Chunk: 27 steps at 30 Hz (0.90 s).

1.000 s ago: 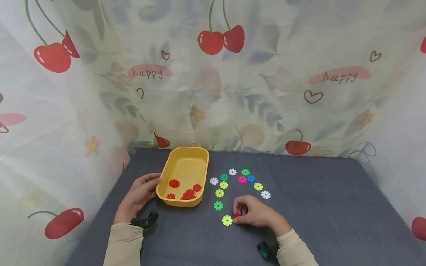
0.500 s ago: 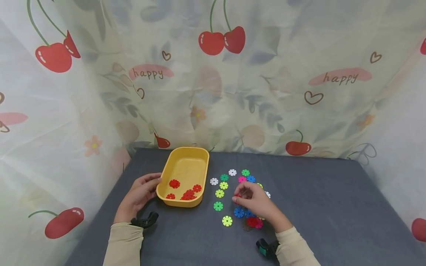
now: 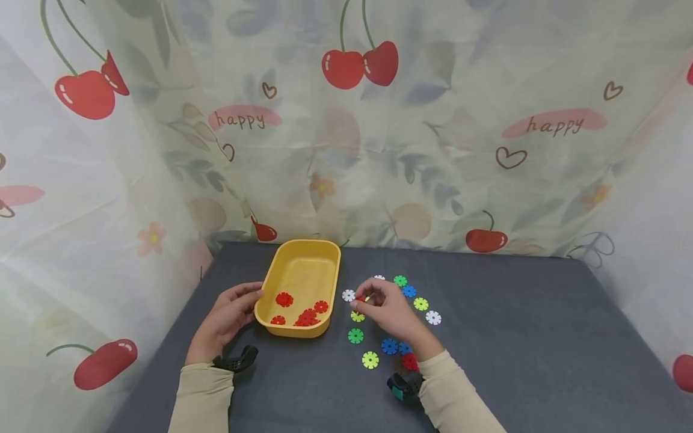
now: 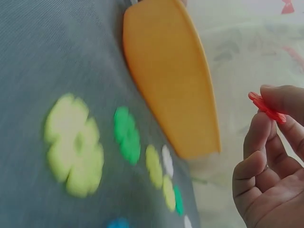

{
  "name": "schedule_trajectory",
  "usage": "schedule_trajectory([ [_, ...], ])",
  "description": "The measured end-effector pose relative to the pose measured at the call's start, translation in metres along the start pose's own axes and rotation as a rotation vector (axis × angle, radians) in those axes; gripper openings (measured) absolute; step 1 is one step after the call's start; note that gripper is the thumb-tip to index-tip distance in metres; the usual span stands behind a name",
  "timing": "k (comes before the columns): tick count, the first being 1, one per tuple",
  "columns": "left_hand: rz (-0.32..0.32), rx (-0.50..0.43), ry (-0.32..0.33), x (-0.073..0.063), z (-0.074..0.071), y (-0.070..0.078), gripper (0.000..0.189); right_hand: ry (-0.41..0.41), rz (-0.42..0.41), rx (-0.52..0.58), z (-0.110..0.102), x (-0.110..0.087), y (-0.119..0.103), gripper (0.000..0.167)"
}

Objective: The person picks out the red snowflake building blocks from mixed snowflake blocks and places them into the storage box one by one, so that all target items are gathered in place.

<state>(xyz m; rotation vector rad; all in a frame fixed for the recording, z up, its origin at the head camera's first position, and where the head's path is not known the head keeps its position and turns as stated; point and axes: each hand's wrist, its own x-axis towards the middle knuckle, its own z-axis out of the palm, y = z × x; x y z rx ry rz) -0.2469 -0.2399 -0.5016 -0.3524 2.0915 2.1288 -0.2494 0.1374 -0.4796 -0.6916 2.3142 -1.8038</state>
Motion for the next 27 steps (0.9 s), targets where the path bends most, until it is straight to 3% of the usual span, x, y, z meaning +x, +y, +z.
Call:
schedule_trajectory([
  [5,0.000,-0.002,0.001,0.000,-0.001,0.000,0.040,-0.029,0.021,0.019,0.018,0.018,-0.012,0.016],
  [16,0.008,-0.006,-0.002,0.000,0.000,-0.001,0.040,-0.059,-0.047,0.043,0.053,0.041,-0.023,0.018],
  [22,0.012,-0.013,-0.017,-0.001,0.000,0.000,0.044,0.010,-0.062,-0.006,0.058,0.042,-0.027,0.017],
  [27,0.013,-0.011,-0.018,-0.003,-0.001,0.002,0.046,0.022,-0.061,-0.025,0.053,0.039,-0.029,0.012],
])
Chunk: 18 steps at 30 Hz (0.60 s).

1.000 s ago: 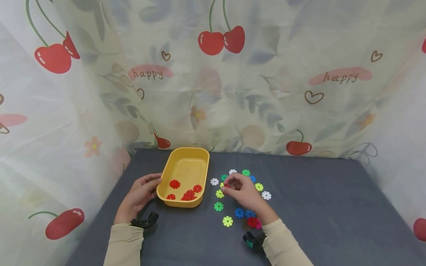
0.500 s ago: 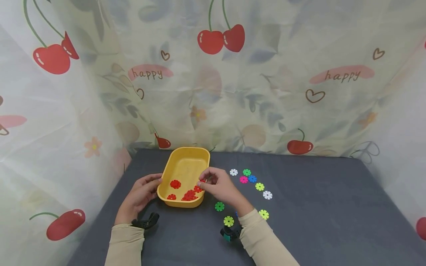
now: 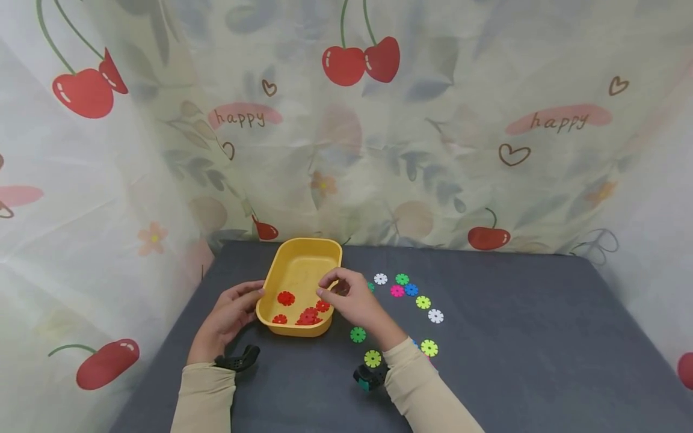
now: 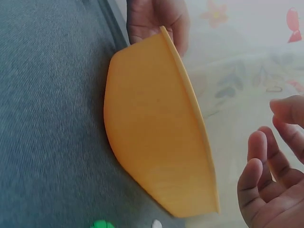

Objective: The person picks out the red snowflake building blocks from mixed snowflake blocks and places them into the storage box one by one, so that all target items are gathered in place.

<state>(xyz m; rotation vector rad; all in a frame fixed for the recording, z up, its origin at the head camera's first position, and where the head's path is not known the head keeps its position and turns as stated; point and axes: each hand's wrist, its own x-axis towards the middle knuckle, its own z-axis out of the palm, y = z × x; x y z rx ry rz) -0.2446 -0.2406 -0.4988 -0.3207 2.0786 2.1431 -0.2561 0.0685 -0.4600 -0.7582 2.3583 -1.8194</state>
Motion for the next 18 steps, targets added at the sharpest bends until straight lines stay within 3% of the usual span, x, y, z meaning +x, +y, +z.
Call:
schedule_trajectory([
  [12,0.007,0.015,0.003,0.003,0.001,-0.001,0.044,-0.018,0.066,-0.053,-0.033,-0.027,0.001,0.015],
  [18,0.005,0.015,0.004,0.002,0.001,-0.001,0.044,-0.070,0.011,-0.137,-0.052,-0.050,0.007,0.014],
])
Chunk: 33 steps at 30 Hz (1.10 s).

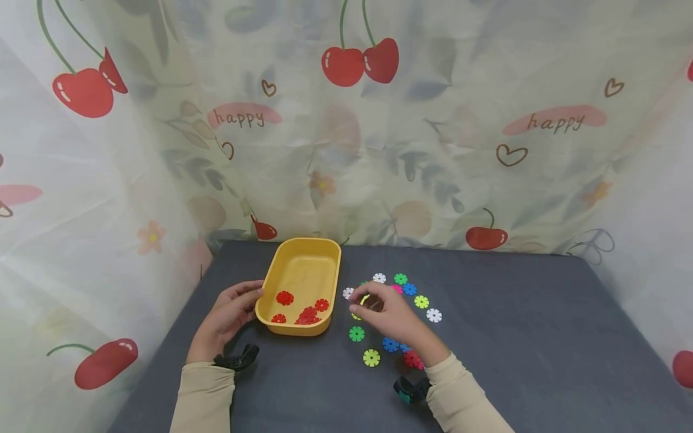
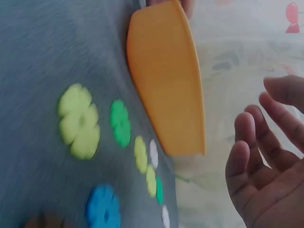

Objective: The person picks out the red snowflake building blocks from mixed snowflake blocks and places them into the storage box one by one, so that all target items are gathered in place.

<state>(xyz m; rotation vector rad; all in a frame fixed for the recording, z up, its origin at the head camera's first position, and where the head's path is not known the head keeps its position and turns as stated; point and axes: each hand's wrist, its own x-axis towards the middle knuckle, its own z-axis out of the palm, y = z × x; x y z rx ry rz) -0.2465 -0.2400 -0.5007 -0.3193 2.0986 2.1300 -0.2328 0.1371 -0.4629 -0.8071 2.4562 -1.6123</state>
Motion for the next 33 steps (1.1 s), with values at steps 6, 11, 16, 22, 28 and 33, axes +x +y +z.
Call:
schedule_trajectory([
  [6,-0.005,-0.004,0.002,-0.001,0.000,0.001,0.045,-0.054,0.008,-0.034,-0.018,-0.025,0.011,0.017],
  [11,-0.009,-0.002,0.005,-0.002,0.001,0.002,0.046,-0.103,0.038,-0.048,-0.031,-0.046,0.023,0.021],
  [16,-0.012,-0.002,0.006,-0.001,0.001,0.001,0.045,-0.129,0.039,-0.046,-0.043,-0.064,0.037,0.024],
  [22,-0.016,0.005,0.014,0.000,0.001,0.001,0.043,-0.164,0.069,-0.098,-0.056,-0.080,0.051,0.024],
  [28,-0.022,0.008,0.021,0.000,0.001,0.000,0.042,-0.204,0.121,-0.177,-0.059,-0.087,0.058,0.026],
  [33,-0.016,0.007,0.019,0.001,0.001,-0.002,0.042,-0.204,0.125,-0.186,-0.058,-0.086,0.057,0.028],
])
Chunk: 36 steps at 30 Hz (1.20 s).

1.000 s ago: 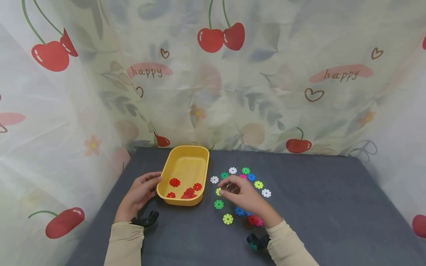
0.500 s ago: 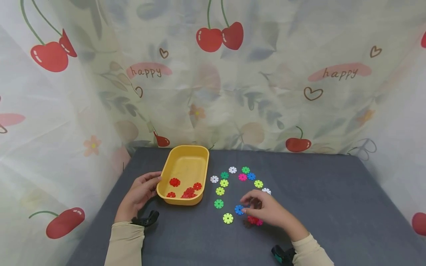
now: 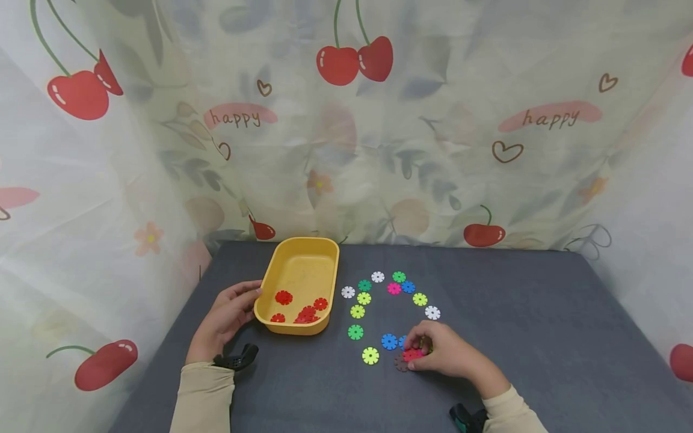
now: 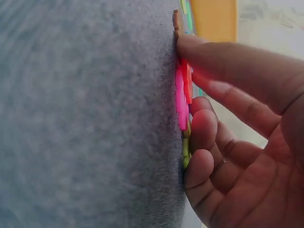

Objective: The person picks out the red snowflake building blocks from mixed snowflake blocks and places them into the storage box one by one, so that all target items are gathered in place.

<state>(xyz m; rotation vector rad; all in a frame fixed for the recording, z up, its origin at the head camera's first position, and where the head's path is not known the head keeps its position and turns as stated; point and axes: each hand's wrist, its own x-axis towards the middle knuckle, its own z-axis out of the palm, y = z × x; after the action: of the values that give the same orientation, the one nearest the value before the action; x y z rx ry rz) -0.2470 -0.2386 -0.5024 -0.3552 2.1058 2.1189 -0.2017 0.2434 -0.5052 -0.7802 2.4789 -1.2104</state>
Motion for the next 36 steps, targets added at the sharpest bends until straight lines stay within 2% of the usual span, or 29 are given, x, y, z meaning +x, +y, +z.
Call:
schedule_trajectory([
  [6,0.005,-0.011,-0.004,-0.001,0.000,-0.001,0.042,-0.014,0.030,0.028,0.000,0.000,-0.004,0.030],
  [18,0.002,-0.010,-0.004,-0.003,0.000,0.002,0.044,-0.032,0.054,0.019,-0.001,0.002,-0.001,0.028],
  [24,0.003,-0.003,-0.005,-0.002,0.000,0.001,0.043,-0.008,0.023,0.067,-0.005,0.002,0.002,0.015],
  [30,-0.009,-0.003,-0.003,-0.001,0.001,0.002,0.043,0.124,0.020,0.169,-0.011,0.004,0.006,0.012],
  [36,-0.013,-0.003,-0.001,-0.003,0.000,0.003,0.045,0.349,0.079,0.143,-0.019,0.010,0.002,0.018],
])
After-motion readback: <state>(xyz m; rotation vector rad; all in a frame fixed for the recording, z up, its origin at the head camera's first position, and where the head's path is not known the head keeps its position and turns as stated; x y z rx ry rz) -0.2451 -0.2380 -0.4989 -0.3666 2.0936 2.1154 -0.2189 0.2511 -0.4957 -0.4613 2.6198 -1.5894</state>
